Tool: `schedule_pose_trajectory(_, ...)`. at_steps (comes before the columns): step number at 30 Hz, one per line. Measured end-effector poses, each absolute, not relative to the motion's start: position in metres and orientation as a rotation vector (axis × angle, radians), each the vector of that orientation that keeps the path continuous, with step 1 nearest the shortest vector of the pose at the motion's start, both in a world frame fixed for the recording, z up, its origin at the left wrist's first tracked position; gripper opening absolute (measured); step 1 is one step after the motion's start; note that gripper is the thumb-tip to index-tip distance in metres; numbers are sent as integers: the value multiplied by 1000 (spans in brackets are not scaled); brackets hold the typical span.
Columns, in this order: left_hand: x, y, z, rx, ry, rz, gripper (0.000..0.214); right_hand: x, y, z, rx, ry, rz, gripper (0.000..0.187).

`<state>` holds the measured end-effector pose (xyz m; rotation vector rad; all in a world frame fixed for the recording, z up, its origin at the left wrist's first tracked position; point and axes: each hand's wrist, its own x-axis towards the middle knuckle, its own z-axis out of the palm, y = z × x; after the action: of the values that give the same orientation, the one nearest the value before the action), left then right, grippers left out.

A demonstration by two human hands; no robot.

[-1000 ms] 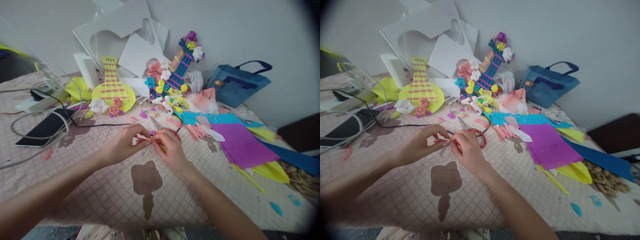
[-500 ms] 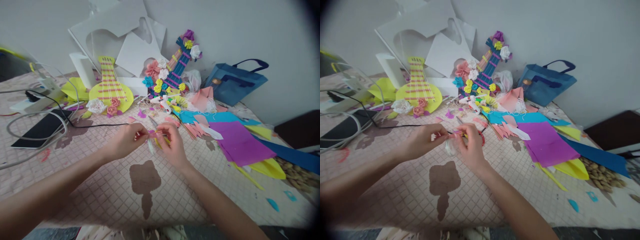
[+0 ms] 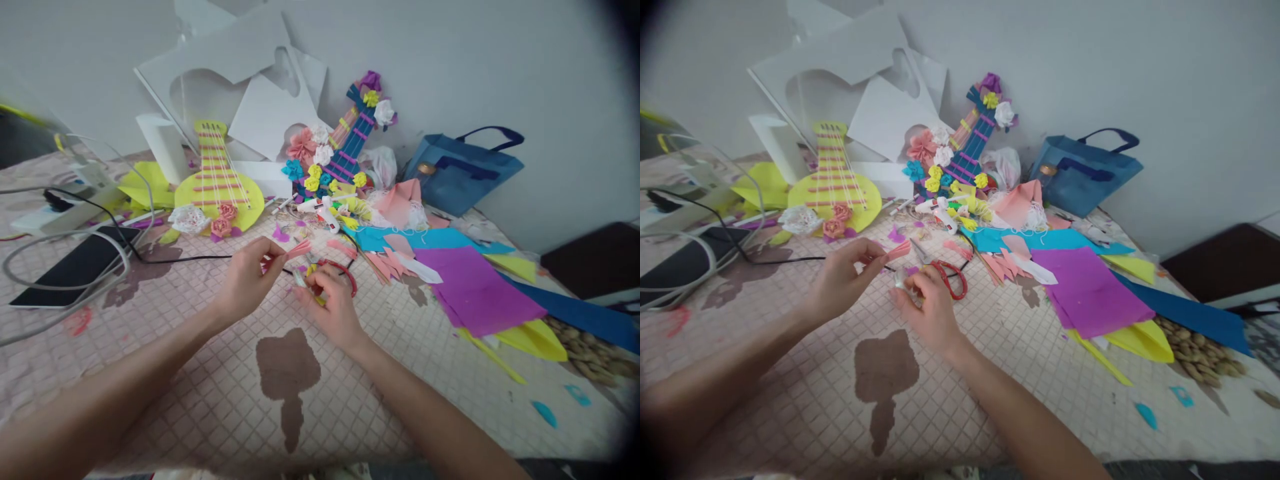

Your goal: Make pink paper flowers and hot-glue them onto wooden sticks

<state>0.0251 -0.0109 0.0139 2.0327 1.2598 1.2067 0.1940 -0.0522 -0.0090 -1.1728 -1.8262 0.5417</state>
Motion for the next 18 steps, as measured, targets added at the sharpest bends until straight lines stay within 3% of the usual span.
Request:
schedule_pose_trajectory(6,15,-7,14,2196,1228,1210,10,202,-49,-9,-1200,-1913,616,13)
schedule_pose_trajectory(9,12,-5,19,2299,1180,1210,12,221,-43,-7,-1432,-1942,420,13)
schedule_pose_trajectory(13,8,-2,29,2326,1181,1123,14,242,-33,-6,-1852,-2130,84,28)
schedule_pose_trajectory(18,1,2,42,2228,1268,1043,16,243,-23,-3,-1990,-2264,161,22)
